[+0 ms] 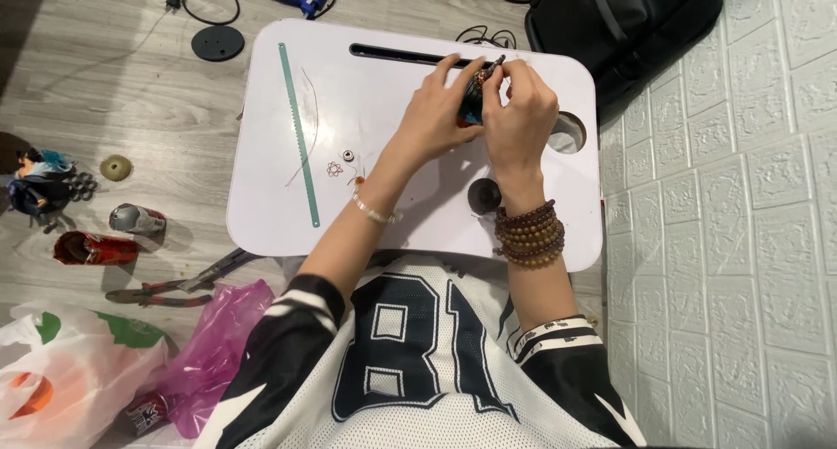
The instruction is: Connecting thin electrical wires to the terminals of a small DC motor on a portable workbench
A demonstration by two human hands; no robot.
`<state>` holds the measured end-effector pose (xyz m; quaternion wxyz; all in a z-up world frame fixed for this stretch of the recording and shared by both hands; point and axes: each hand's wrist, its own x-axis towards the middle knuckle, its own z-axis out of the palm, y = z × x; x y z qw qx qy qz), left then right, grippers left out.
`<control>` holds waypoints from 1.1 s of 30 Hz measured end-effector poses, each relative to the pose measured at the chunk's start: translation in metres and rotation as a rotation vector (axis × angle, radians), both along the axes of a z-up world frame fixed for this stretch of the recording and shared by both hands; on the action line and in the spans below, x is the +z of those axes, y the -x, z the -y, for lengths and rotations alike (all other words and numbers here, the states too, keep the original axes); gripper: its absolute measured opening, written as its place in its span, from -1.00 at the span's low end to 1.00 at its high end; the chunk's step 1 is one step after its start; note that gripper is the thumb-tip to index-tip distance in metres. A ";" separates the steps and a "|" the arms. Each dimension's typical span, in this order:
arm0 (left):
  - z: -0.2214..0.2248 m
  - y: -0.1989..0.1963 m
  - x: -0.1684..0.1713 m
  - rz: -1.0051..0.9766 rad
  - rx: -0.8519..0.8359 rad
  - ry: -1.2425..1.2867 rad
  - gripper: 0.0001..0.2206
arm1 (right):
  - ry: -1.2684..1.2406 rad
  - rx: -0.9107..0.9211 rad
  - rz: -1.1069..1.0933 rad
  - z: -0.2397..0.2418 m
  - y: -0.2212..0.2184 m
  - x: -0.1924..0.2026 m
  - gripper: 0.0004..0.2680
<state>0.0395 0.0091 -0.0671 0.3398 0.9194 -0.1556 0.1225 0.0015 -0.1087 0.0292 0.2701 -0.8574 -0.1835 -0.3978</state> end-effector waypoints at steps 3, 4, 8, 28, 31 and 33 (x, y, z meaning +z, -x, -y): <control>0.002 -0.006 0.000 0.070 -0.106 0.154 -0.21 | -0.004 -0.001 -0.007 0.001 0.000 0.000 -0.96; 0.002 -0.006 -0.007 0.076 -0.108 0.151 -0.21 | -0.008 -0.003 -0.001 0.001 -0.001 -0.004 -0.96; -0.003 -0.008 -0.013 0.007 -0.068 0.064 -0.29 | -0.003 0.000 0.017 0.001 -0.007 -0.007 -0.95; -0.032 0.017 0.050 0.148 -0.228 0.283 -0.67 | -0.034 0.035 -0.102 -0.015 0.006 -0.008 -0.93; -0.035 0.017 0.054 0.151 -0.232 0.284 -0.68 | -0.107 0.089 -0.120 -0.017 0.011 -0.004 -0.92; -0.035 0.018 0.052 0.160 -0.231 0.281 -0.68 | -0.150 0.076 -0.141 -0.014 0.012 -0.013 -0.91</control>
